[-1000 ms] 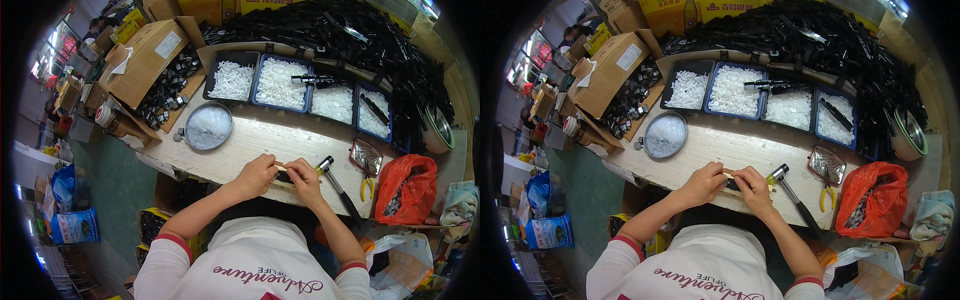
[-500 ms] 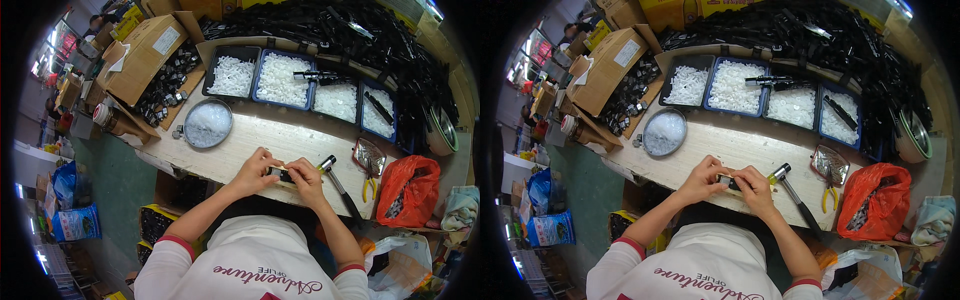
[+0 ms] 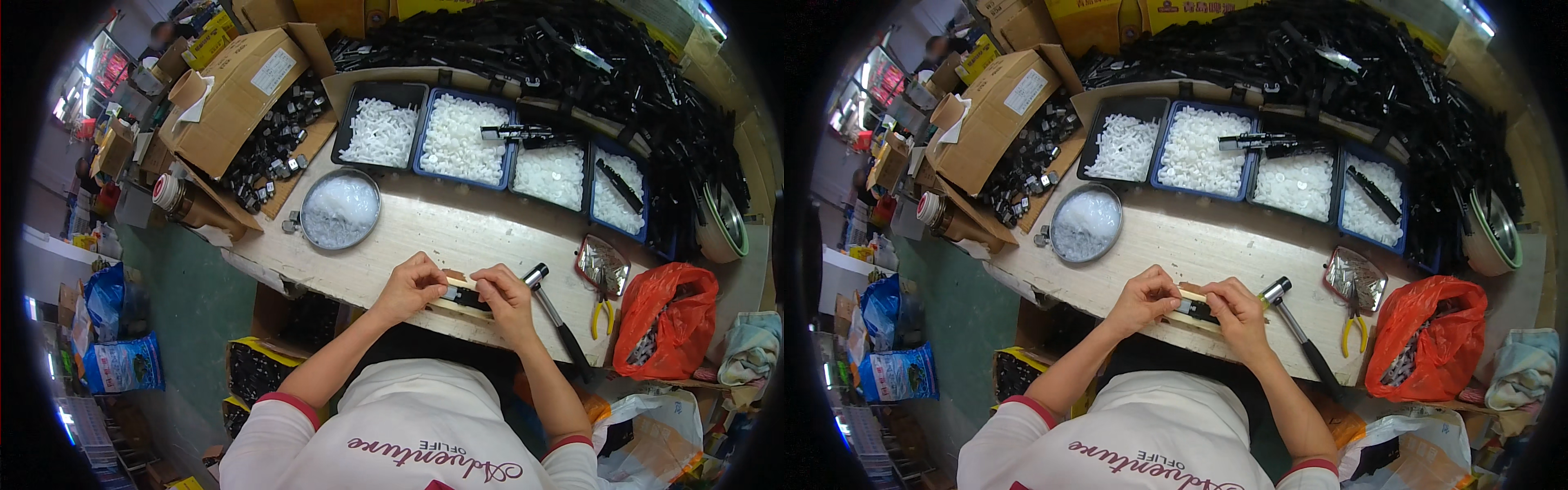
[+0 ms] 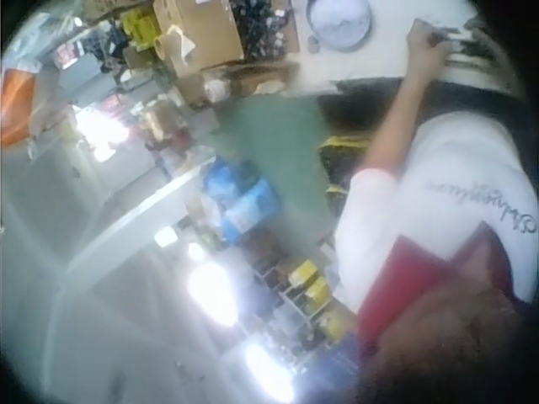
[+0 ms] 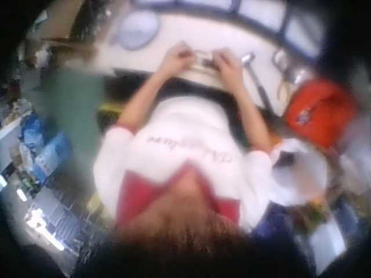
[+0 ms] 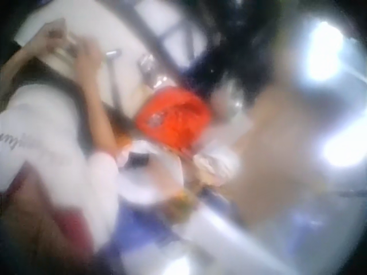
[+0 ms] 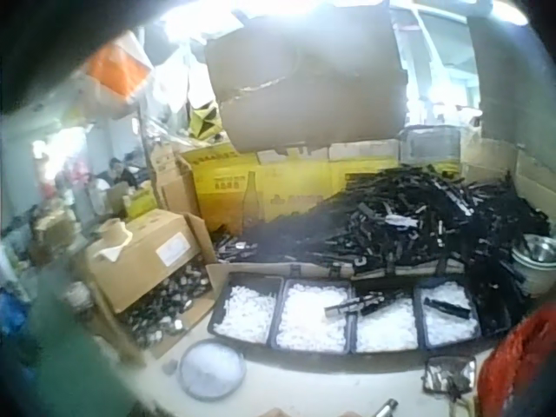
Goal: The person assembles small lock mechanisms at a cluttered workbench. They place a lock body into a wooden jig, insert a metal pin, and strike it with a hammer. The person then uses pliers to adjust the pin and removes the assembled unit from the jig, placing it into a red plastic bag. This process is repeated for multiple units.
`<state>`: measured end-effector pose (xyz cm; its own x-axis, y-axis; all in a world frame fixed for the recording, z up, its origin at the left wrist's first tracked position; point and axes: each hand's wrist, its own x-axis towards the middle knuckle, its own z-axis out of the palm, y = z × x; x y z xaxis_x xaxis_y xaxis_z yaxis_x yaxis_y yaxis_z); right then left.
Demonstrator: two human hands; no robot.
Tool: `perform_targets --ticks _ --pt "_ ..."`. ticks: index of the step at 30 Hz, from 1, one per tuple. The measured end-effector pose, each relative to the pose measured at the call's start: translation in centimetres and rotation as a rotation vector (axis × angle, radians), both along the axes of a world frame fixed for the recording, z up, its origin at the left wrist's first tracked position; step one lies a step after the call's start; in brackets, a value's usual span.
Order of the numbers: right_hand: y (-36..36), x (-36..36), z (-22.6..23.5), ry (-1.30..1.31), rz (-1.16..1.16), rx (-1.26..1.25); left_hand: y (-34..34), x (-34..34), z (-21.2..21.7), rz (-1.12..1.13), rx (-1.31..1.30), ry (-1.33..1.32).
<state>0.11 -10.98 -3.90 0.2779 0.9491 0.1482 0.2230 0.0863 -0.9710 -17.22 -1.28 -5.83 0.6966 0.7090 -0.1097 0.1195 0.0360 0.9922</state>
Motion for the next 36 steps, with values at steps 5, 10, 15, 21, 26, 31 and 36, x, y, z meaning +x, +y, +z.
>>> perform_targets --ticks 5,10,15,21,26,31,36 --pt "-0.5 7.7 2.1 -0.578 -0.359 0.047 4.2 2.5 2.6 -0.078 0.412 0.199" --pt "-1.5 14.9 0.8 -1.099 -0.505 -0.334 11.2 9.5 4.2 0.238 0.964 0.36" --pt "-0.2 15.8 -0.2 -1.143 -0.469 -0.523 13.6 13.6 4.1 0.146 1.0 0.595" --pt "-0.8 16.7 -0.5 -1.042 -0.436 -0.331 15.0 12.5 3.7 0.166 0.83 0.415" --pt "-1.3 17.1 -0.2 -0.986 -0.474 -0.302 15.4 11.8 4.7 0.191 0.254 0.173" --pt "-1.9 17.5 0.0 -0.991 -0.504 -0.303 14.4 10.7 5.5 0.189 0.052 -0.021" --pt "-1.8 16.5 0.2 -0.865 -0.536 -0.186 14.4 9.5 4.7 0.212 0.074 -0.063"
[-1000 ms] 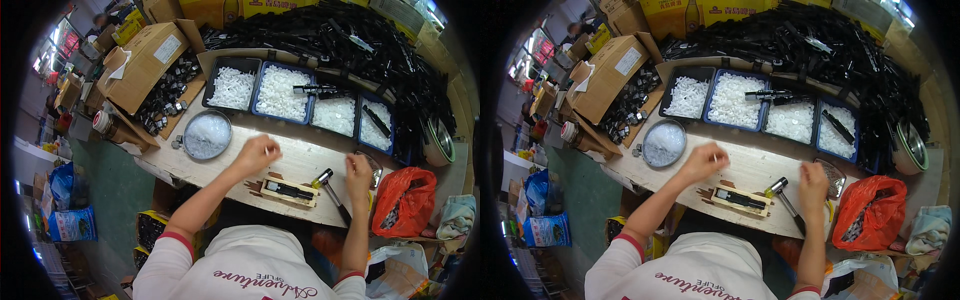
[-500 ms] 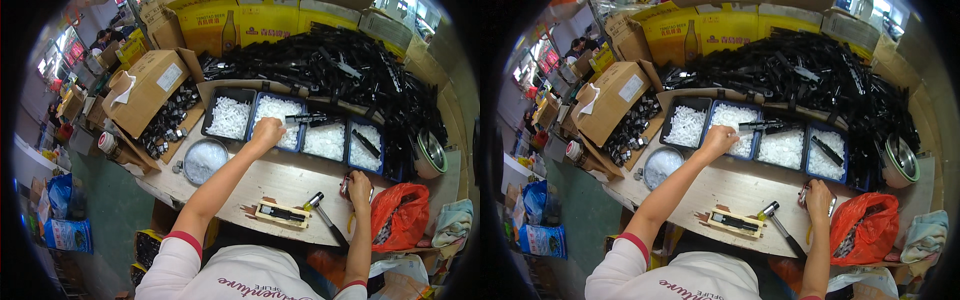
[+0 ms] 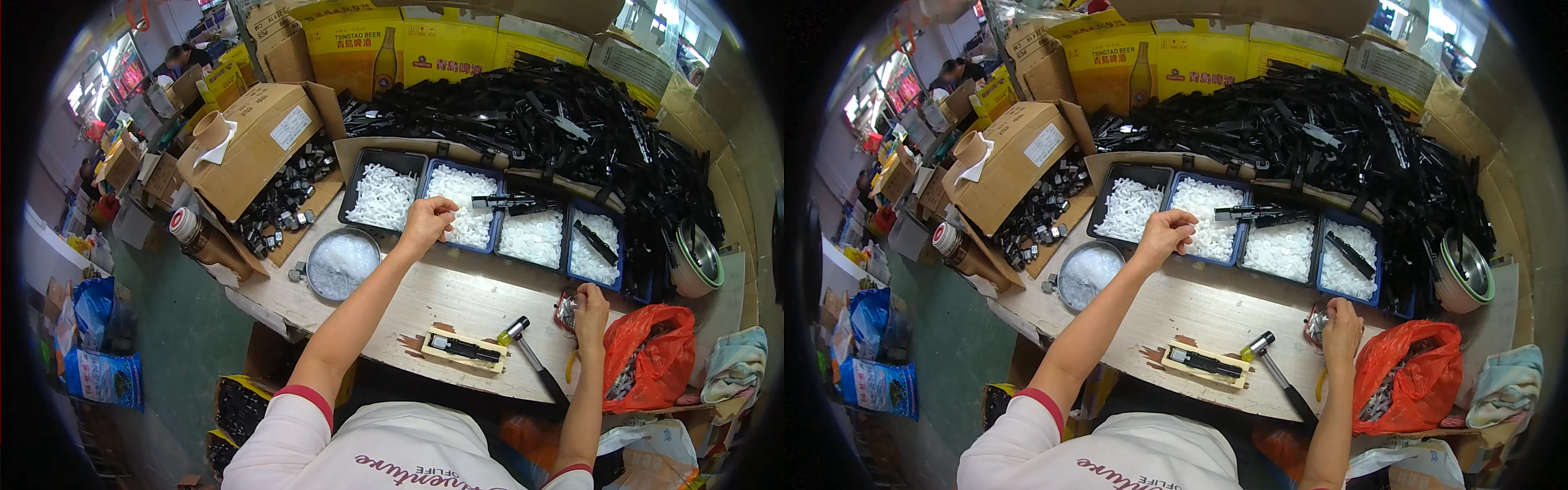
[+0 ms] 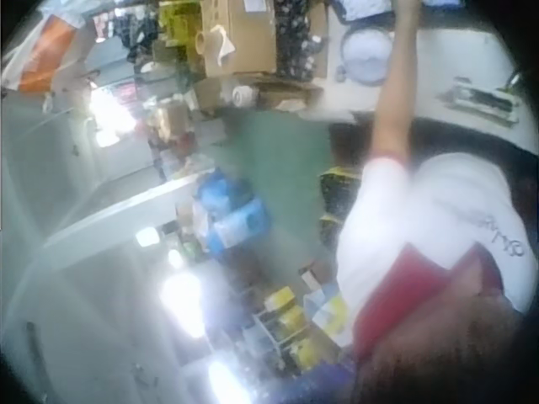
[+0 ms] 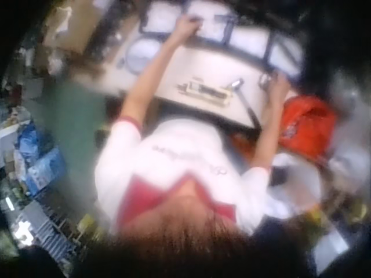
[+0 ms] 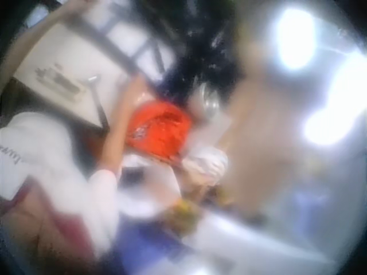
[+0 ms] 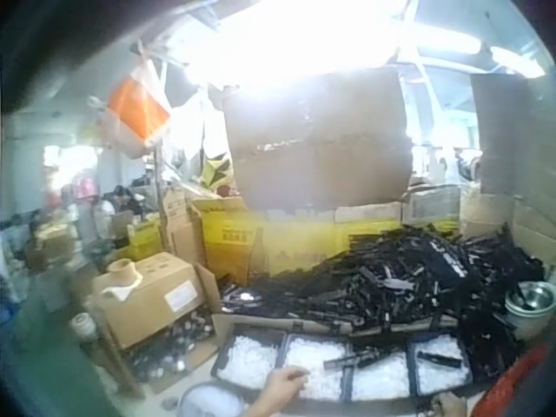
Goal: The person assembles small lock mechanisms at a cluttered workbench. They place a lock body into a wooden jig, insert a metal pin, and strike it with a hammer. The person then uses pliers to adjust the pin and removes the assembled unit from the jig, placing it into a red plastic bag. This process is repeated for multiple units.
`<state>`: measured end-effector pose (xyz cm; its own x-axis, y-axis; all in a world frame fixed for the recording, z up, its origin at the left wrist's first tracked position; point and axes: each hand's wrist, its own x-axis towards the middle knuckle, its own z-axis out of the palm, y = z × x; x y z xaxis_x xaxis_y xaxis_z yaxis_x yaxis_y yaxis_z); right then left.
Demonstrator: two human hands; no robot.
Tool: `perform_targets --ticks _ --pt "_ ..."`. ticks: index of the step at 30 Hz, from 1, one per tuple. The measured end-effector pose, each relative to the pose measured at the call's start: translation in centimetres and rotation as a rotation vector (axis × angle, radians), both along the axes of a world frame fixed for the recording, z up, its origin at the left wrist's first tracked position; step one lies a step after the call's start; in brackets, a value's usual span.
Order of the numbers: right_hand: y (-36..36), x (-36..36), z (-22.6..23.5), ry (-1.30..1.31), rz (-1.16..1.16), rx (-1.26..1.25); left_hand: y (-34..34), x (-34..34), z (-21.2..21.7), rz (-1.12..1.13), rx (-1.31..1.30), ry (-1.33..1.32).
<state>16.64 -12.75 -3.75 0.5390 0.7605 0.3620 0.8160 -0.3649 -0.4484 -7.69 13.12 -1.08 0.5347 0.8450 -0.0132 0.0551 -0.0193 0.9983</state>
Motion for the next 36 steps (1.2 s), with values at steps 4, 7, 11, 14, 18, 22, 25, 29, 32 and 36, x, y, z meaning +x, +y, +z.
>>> perform_targets --ticks 4,7,11,14,18,22,25,29,32,36 --pt "0.9 -3.8 1.2 0.849 0.07 0.142 -3.4 -1.3 0.3 -0.121 -0.15 -0.244" --pt "2.1 -8.7 2.9 0.842 0.385 0.248 -9.1 -2.5 0.1 -0.246 -0.27 -0.332" --pt "3.4 -12.6 3.9 0.81 0.528 0.218 -13.5 -4.0 0.0 -0.265 -0.39 -0.296" --pt "3.6 -13.8 4.6 0.742 0.575 0.202 -14.3 -4.6 -0.4 -0.299 -0.385 -0.352" --pt "3.6 -14.1 4.8 0.704 0.597 0.178 -14.6 -4.9 -0.2 -0.296 -0.356 -0.345" --pt "3.5 -14.2 4.4 0.556 0.597 0.18 -14.8 -5.0 -0.2 -0.29 -0.347 -0.32" --pt "3.4 -14.5 5.1 0.382 0.633 0.182 -15.1 -5.0 -0.4 -0.275 -0.33 -0.3" --pt "3.3 -14.8 5.1 0.288 0.645 0.174 -15.2 -5.0 -0.5 -0.266 -0.302 -0.314" --pt "3.2 -15.2 4.6 0.298 0.633 0.197 -15.2 -5.2 -0.9 -0.26 -0.296 -0.31" --pt "2.4 -15.5 3.8 0.406 0.548 0.278 -15.7 -5.9 -1.0 -0.206 -0.385 -0.356"
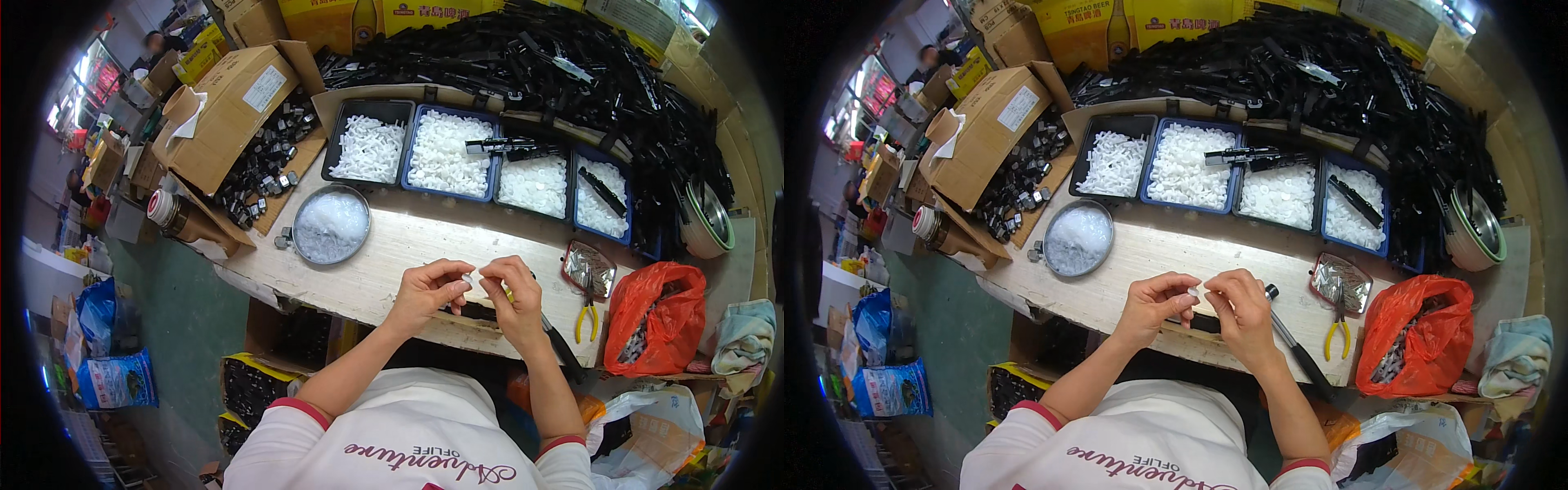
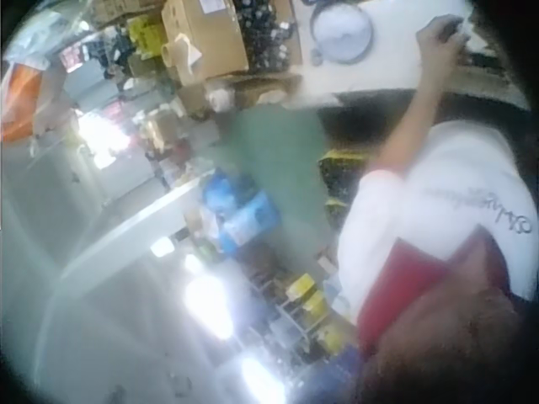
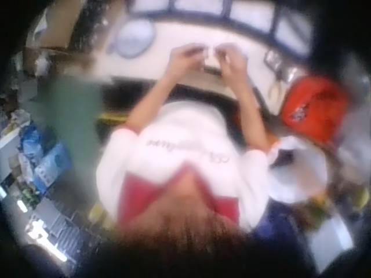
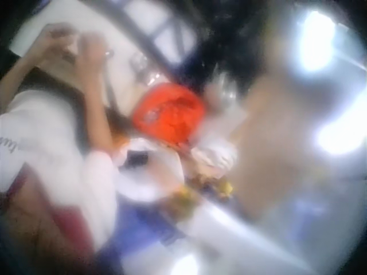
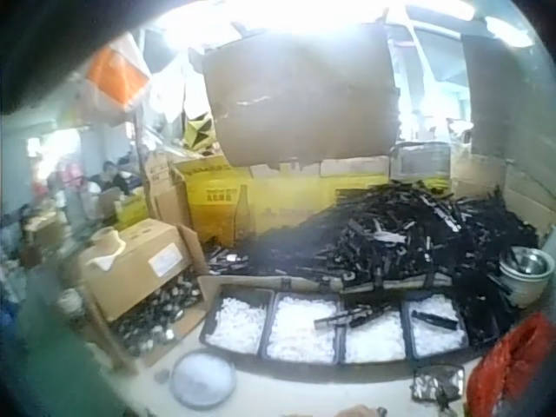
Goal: The person assembles small lock mechanisms at a cluttered workbench. They place a lock body into a wooden jig, insert a metal pin, and strike it with a hammer. The person then uses pliers to adjust the pin and removes the assembled unit from the jig, placing it into a red plastic bag. This process is repeated for multiple units.
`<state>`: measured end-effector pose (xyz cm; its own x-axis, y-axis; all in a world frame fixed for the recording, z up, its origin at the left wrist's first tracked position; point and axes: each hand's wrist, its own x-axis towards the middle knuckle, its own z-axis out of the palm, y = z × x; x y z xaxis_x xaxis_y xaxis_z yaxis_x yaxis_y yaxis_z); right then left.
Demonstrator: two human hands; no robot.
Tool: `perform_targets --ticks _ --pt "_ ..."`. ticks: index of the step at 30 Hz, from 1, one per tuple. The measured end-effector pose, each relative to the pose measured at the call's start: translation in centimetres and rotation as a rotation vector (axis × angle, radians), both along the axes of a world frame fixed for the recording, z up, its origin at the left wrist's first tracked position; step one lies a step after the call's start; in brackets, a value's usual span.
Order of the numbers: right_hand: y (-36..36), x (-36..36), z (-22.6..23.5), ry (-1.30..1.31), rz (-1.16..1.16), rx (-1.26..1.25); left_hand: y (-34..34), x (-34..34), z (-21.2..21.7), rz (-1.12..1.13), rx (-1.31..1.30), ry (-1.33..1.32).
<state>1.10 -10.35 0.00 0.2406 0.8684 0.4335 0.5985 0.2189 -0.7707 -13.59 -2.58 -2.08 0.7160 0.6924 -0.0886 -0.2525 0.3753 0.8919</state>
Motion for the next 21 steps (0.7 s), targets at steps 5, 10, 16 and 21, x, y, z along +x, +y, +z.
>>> perform_targets --ticks 5,10,16,21 --pt "-0.4 -1.0 -1.4 0.073 -0.001 0.034 -0.8 -0.8 -0.7 0.026 -0.108 -0.055" --pt "0.1 -1.9 -1.7 0.009 -0.007 0.082 -1.2 -0.7 -0.5 0.025 -0.082 0.005" --pt "-1.0 -1.7 -2.8 -0.246 0.005 -0.097 -0.2 -2.3 -1.0 0.044 0.355 0.325" --pt "-1.4 -2.6 -4.1 -0.384 0.015 -0.17 0.2 -3.0 -1.9 -0.022 0.419 0.433"
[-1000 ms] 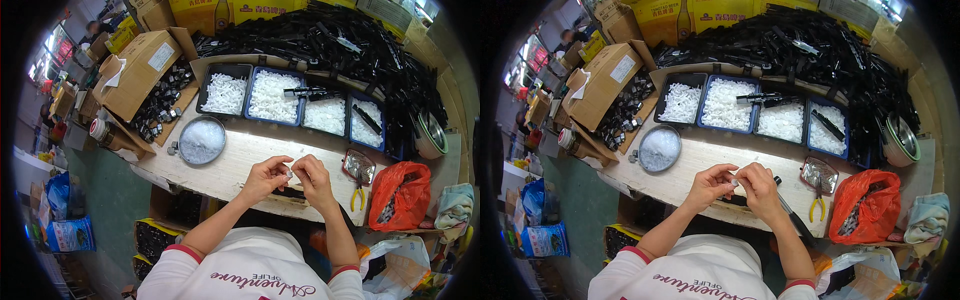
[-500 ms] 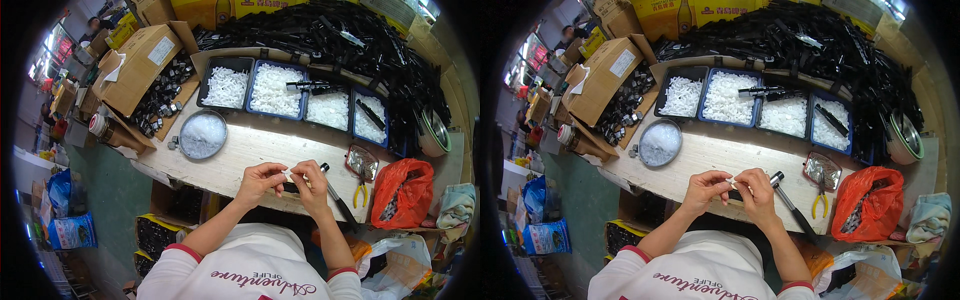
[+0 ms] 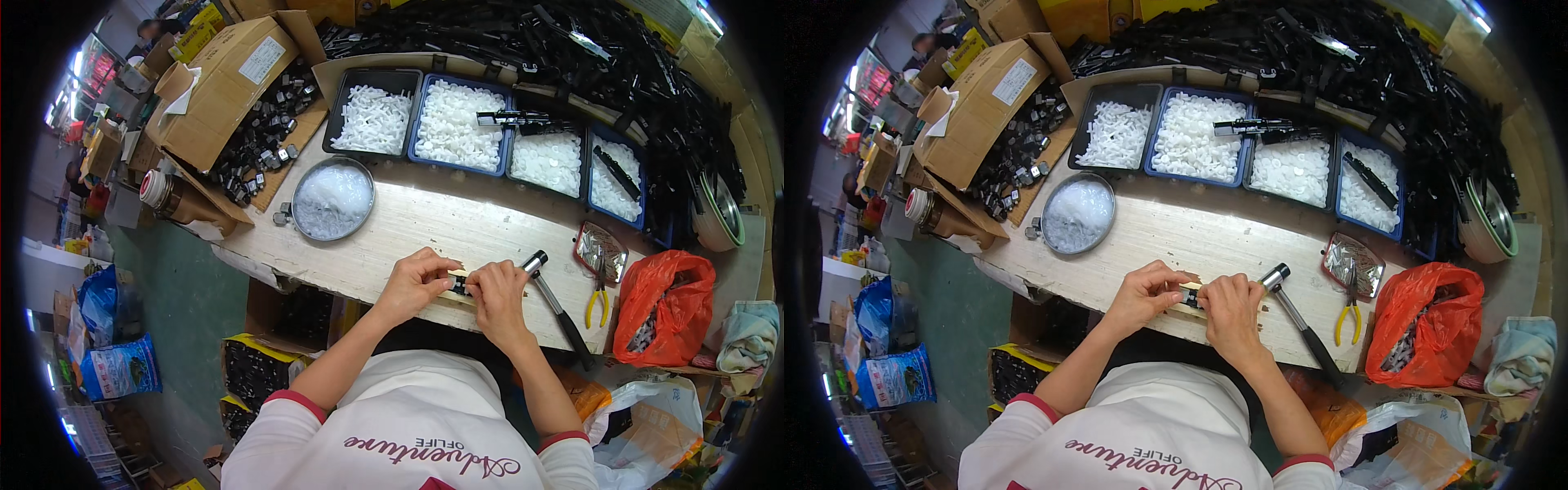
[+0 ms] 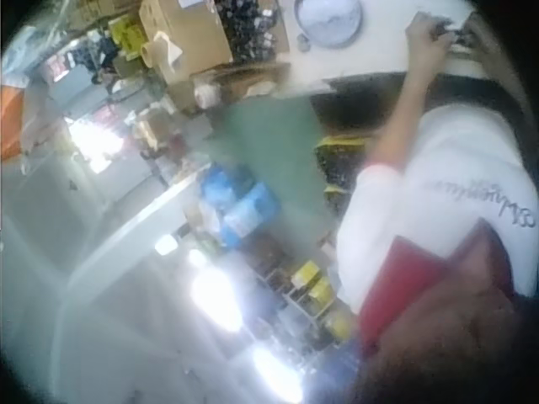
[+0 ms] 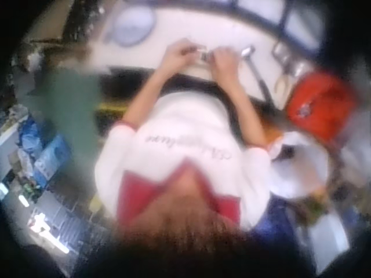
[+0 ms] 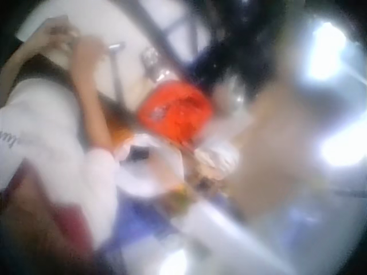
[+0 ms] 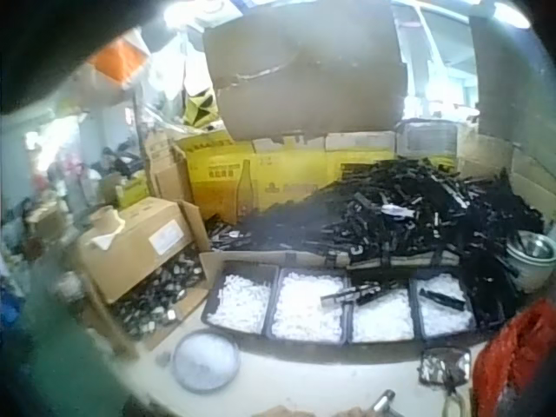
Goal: The person assembles small lock mechanisms at a cluttered workbench. They place a lock body into a wooden jig, insert a metal pin, and strike it with a hammer. The person then uses pliers to adjust the pin and removes the assembled unit from the jig, placing it into a red plastic bag. This process is repeated for multiple units.
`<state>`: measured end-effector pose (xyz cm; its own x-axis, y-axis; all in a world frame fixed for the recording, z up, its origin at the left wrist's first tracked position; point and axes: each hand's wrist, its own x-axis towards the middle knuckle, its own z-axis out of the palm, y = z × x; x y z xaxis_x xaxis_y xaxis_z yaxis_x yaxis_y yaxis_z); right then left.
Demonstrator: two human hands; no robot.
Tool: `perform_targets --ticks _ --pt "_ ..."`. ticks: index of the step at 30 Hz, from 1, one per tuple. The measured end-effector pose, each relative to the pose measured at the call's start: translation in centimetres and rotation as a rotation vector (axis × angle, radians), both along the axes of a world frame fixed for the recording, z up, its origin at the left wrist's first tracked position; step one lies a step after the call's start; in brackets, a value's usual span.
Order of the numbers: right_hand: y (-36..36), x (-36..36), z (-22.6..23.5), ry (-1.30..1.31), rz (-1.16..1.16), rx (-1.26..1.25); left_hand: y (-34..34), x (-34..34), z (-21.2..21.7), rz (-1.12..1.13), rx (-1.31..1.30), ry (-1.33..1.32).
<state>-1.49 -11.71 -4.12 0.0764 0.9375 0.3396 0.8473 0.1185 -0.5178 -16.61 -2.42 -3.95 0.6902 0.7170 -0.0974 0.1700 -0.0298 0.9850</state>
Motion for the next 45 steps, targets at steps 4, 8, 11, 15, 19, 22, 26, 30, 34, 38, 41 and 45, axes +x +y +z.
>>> perform_targets --ticks 4,8,11,15,19,22,26,30,34,38,41,45 --pt "0.6 -0.6 -0.7 -0.107 -0.036 0.016 -0.1 0.3 -0.3 0.001 -0.007 0.012" --pt "0.4 -0.6 -0.7 -0.185 0.012 -0.004 0.0 0.5 -0.3 -0.006 0.085 0.078" --pt "0.3 0.4 -0.7 -0.124 0.05 -0.008 -0.3 1.6 -0.1 -0.032 0.351 0.233" --pt "-0.8 4.7 0.8 -0.035 -0.091 0.043 0.3 3.0 1.8 -0.214 0.607 0.547" --pt "-2.6 11.8 1.8 -0.23 -0.46 -0.003 3.2 5.6 3.1 -0.354 0.526 0.484" --pt "-3.1 15.1 0.6 -0.451 -0.64 -0.17 5.7 10.3 3.2 -0.197 0.682 0.359" --pt "-2.5 16.4 -0.1 -0.574 -0.671 -0.289 8.5 17.3 3.2 -0.093 0.937 0.411" --pt "-1.9 17.0 -0.6 -0.562 -0.6 -0.25 9.6 21.5 2.2 -0.076 1.058 0.495" --pt "-1.9 17.2 -0.6 -0.501 -0.55 -0.186 10.6 22.8 1.5 -0.096 1.133 0.537" --pt "-2.5 17.4 -0.5 -0.5 -0.528 -0.193 11.1 22.4 1.8 -0.148 1.111 0.482" --pt "-2.5 17.2 -0.4 -0.467 -0.533 -0.126 11.3 22.0 1.3 -0.127 1.112 0.417" --pt "-2.8 17.4 -0.1 -0.345 -0.542 -0.074 12.2 21.0 1.5 -0.132 0.927 0.181"
